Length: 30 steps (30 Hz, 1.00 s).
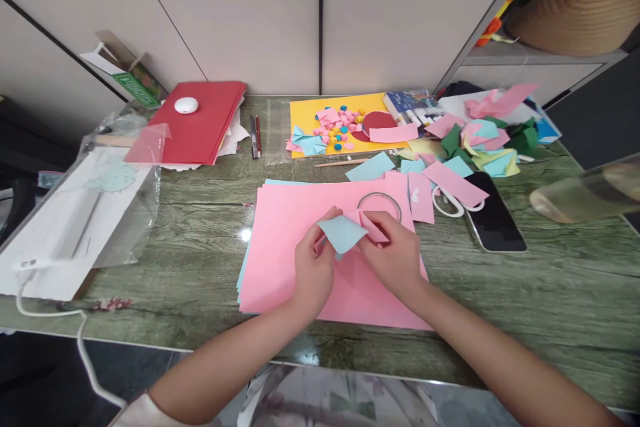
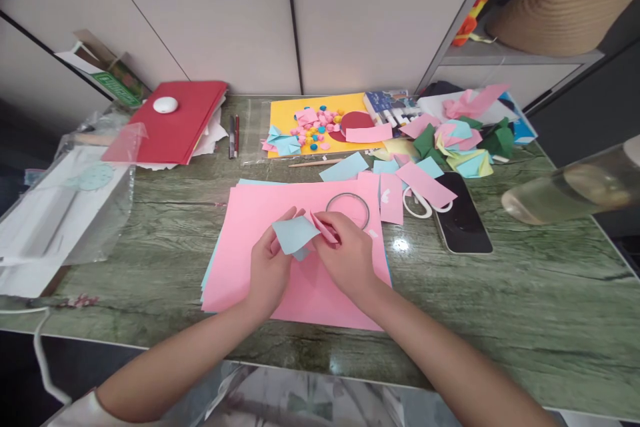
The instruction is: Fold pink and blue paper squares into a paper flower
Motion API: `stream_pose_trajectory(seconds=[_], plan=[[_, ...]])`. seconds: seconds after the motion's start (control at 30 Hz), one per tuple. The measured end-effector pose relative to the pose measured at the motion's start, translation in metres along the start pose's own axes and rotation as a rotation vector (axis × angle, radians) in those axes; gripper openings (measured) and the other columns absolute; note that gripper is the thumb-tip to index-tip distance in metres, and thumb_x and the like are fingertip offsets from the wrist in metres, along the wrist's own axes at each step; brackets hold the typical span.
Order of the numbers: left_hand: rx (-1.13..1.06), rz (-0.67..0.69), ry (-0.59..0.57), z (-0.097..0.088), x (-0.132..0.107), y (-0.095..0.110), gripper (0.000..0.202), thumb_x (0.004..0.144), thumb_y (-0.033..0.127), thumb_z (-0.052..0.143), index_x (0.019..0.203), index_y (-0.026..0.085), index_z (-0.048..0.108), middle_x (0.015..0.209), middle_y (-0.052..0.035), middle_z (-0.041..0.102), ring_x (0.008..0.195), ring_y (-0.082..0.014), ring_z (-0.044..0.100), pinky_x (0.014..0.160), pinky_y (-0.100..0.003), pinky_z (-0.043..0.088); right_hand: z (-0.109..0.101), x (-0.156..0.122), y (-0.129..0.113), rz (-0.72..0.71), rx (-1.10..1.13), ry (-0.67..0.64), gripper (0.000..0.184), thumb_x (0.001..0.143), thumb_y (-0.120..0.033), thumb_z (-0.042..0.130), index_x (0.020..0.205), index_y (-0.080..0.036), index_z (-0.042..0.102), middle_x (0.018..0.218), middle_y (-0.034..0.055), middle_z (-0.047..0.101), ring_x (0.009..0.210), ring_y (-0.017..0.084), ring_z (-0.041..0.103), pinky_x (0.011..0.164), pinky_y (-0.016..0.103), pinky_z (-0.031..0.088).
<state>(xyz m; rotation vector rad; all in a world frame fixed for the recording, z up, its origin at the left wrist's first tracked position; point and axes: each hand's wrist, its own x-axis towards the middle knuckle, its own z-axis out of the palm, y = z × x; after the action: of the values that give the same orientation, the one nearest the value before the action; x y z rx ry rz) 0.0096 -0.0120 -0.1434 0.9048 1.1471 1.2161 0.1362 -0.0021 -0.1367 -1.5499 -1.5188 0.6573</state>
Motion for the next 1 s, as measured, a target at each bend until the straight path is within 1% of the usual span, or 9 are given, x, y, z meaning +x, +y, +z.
stream_pose_trajectory(seconds=[0.07,0.2,0.3,0.37,0.47,0.63,0.77,0.9,1.0], plan=[[-0.027,0.024,0.024,0.001,-0.001,0.001,0.036,0.079,0.017,0.056,0.114,0.025,0.053,0.125,-0.0053,0.056,0.121,-0.0231,0.047,0.093,-0.033,0.041,0.002,-0.003,0.001,-0.013,-0.005,0.017,0.02,0.073,-0.02,0.057,0.091,-0.023,0.063,0.082,0.0009,0.067,0.067,0.016,0.06,0.054,0.026,0.048],[-0.079,0.054,0.05,0.003,0.001,0.002,0.026,0.079,0.019,0.058,0.101,0.025,0.047,0.124,-0.0071,0.056,0.121,-0.0236,0.048,0.087,-0.033,0.043,0.004,-0.005,0.005,-0.057,-0.042,0.03,0.025,0.076,-0.021,0.055,0.1,-0.023,0.06,0.091,0.0028,0.067,0.066,0.015,0.061,0.053,0.026,0.05],[-0.06,0.025,0.041,0.003,0.003,0.003,0.016,0.08,0.023,0.059,0.091,0.022,0.047,0.122,-0.0091,0.058,0.118,-0.0251,0.05,0.081,-0.033,0.044,0.003,-0.003,0.007,-0.101,-0.093,0.061,0.031,0.077,-0.024,0.057,0.107,-0.025,0.056,0.101,0.0054,0.065,0.078,0.019,0.063,0.052,0.028,0.051],[-0.035,0.028,0.041,0.002,0.004,0.004,0.013,0.079,0.023,0.059,0.085,0.021,0.048,0.122,-0.0095,0.058,0.115,-0.0253,0.053,0.08,-0.033,0.044,0.002,-0.002,0.01,-0.19,-0.112,0.079,0.034,0.077,-0.022,0.057,0.111,-0.026,0.053,0.106,0.0059,0.063,0.09,0.021,0.062,0.058,0.031,0.053],[-0.021,0.053,0.034,0.002,0.005,0.005,0.012,0.079,0.02,0.059,0.084,0.02,0.049,0.118,-0.0086,0.061,0.112,-0.0236,0.054,0.082,-0.033,0.044,0.0,0.0,0.013,-0.368,-0.095,0.075,0.034,0.079,-0.015,0.054,0.111,-0.028,0.051,0.111,0.0055,0.061,0.103,0.021,0.058,0.075,0.037,0.054],[-0.01,0.097,0.033,0.004,0.005,0.005,0.012,0.079,0.018,0.058,0.087,0.02,0.05,0.114,-0.0079,0.063,0.108,-0.0208,0.057,0.083,-0.034,0.047,0.0,0.003,0.015,-0.479,-0.163,0.119,0.042,0.079,-0.009,0.052,0.115,-0.028,0.046,0.116,0.0059,0.059,0.11,0.02,0.055,0.083,0.039,0.052],[0.028,0.138,0.034,0.002,0.005,0.003,0.01,0.08,0.017,0.057,0.087,0.019,0.05,0.116,-0.0084,0.062,0.106,-0.0194,0.059,0.085,-0.035,0.048,0.0,0.004,0.016,-0.611,-0.212,0.183,0.036,0.077,-0.009,0.057,0.109,-0.024,0.05,0.112,0.0084,0.06,0.103,0.02,0.059,0.084,0.036,0.052],[0.062,0.164,0.012,0.001,0.006,0.002,0.017,0.08,0.013,0.057,0.093,0.021,0.05,0.116,-0.0081,0.062,0.108,-0.0193,0.058,0.087,-0.035,0.048,-0.002,0.004,0.017,-0.603,-0.24,0.168,0.025,0.077,-0.006,0.055,0.095,-0.023,0.054,0.11,0.0082,0.06,0.101,0.019,0.06,0.084,0.034,0.052],[0.034,0.165,-0.005,0.001,0.006,0.003,0.026,0.079,0.012,0.058,0.1,0.023,0.047,0.114,-0.0082,0.063,0.11,-0.0197,0.058,0.085,-0.034,0.049,-0.003,0.004,0.016,-0.58,-0.24,0.149,0.023,0.077,-0.005,0.053,0.091,-0.023,0.054,0.11,0.0078,0.061,0.101,0.019,0.059,0.084,0.035,0.051]])
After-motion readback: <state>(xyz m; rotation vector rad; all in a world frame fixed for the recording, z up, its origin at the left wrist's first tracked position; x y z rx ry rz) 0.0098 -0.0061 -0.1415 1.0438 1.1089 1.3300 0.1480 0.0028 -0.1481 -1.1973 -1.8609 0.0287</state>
